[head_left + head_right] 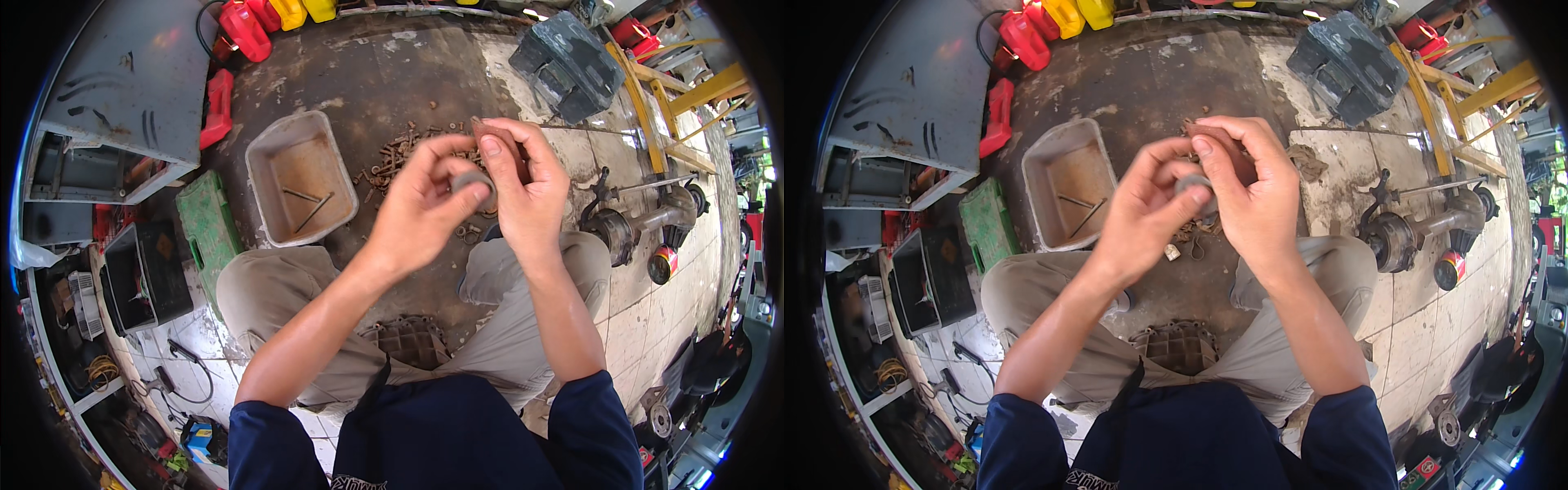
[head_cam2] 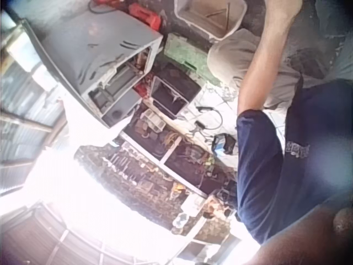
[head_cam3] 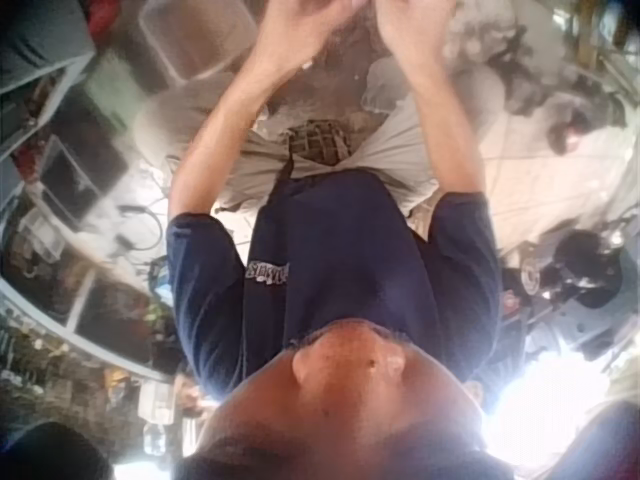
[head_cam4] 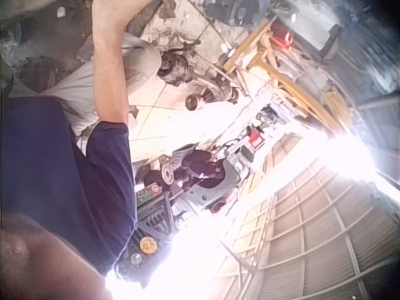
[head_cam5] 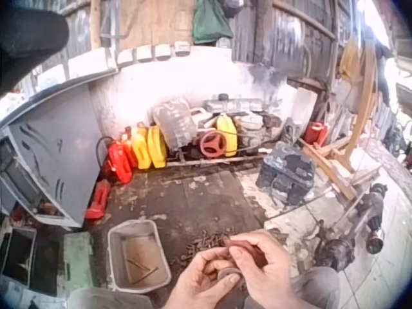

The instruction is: The person sits on the floor and repeatedly picks up small metal fasteners from a pile, rubs them between their fingers, and places them back down. The person handles the fasteners one at a time throughout the clip.

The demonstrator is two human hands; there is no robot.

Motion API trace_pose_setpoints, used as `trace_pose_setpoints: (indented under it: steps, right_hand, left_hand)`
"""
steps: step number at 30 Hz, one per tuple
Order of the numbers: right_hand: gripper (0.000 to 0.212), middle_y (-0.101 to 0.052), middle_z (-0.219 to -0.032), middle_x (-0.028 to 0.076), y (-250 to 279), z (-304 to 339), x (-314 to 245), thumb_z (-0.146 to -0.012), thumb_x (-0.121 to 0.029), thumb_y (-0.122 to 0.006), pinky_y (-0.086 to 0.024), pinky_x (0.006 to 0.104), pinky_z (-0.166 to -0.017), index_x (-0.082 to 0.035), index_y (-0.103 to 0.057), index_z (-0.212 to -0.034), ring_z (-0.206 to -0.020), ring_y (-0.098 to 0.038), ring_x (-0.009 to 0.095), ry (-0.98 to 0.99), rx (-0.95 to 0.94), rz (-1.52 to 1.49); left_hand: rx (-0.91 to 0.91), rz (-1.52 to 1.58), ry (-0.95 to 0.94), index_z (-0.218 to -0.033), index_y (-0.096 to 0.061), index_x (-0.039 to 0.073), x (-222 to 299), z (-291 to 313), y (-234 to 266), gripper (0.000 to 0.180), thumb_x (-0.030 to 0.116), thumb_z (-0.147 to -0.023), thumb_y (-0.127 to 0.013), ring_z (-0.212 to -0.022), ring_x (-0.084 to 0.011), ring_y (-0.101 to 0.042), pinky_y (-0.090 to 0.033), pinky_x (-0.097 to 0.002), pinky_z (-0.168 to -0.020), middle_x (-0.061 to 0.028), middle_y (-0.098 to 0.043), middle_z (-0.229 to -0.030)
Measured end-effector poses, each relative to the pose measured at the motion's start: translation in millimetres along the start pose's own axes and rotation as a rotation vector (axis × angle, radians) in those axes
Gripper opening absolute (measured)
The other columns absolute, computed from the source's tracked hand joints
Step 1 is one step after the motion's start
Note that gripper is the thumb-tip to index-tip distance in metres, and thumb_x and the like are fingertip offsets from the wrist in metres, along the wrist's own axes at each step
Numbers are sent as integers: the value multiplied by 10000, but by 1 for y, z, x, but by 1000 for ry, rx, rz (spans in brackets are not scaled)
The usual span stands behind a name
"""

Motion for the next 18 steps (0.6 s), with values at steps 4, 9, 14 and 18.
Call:
trace_pose_setpoints:
  steps: [4, 9, 14, 18]
  right_hand:
    - [154, -651, -1041, 74, 2, -1, 4, -928, 4, -673, -516, 248, -853, 9, -667, -1081, -978, -649, 130, 0, -5, 9]
    - [163, -651, -1043, 76, 1, 0, 2, -927, 2, -676, -520, 254, -849, 8, -669, -1090, -982, -651, 133, -10, -21, 4]
    - [163, -650, -1046, 78, 0, 0, 2, -930, 18, -666, -523, 249, -858, 10, -669, -1093, -989, -655, 135, 22, -39, -25]
    - [156, -652, -1047, 79, -2, -1, 4, -933, 21, -659, -526, 249, -864, 14, -670, -1088, -995, -658, 139, 26, -56, -12]
  left_hand:
    - [40, -87, 5, -1361, -419, -14, 3, -2, 3, 474, -34, -940, -635, -955, -87, -579, -494, -248, -863, -31, -605, -1012]
    - [0, -96, -20, -1396, -391, -10, 3, 0, 1, 537, -27, -928, -653, -969, -92, -585, -493, -248, -879, -30, -605, -1023]
    - [92, -159, -60, -1500, -271, 0, 18, -6, 10, 709, -26, -915, -670, -918, -94, -605, -513, -253, -847, -59, -637, -1010]
    - [29, -262, -55, -1535, -221, 0, 19, -6, 12, 807, -13, -891, -707, -895, -83, -592, -502, -231, -794, -46, -641, -972]
Point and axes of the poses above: each hand's wrist, its own z-axis away from the middle knuckle, its own y-axis out of the back of the hand, x = y × z, the point moved 4 cm from there along -z, towards the middle knuckle
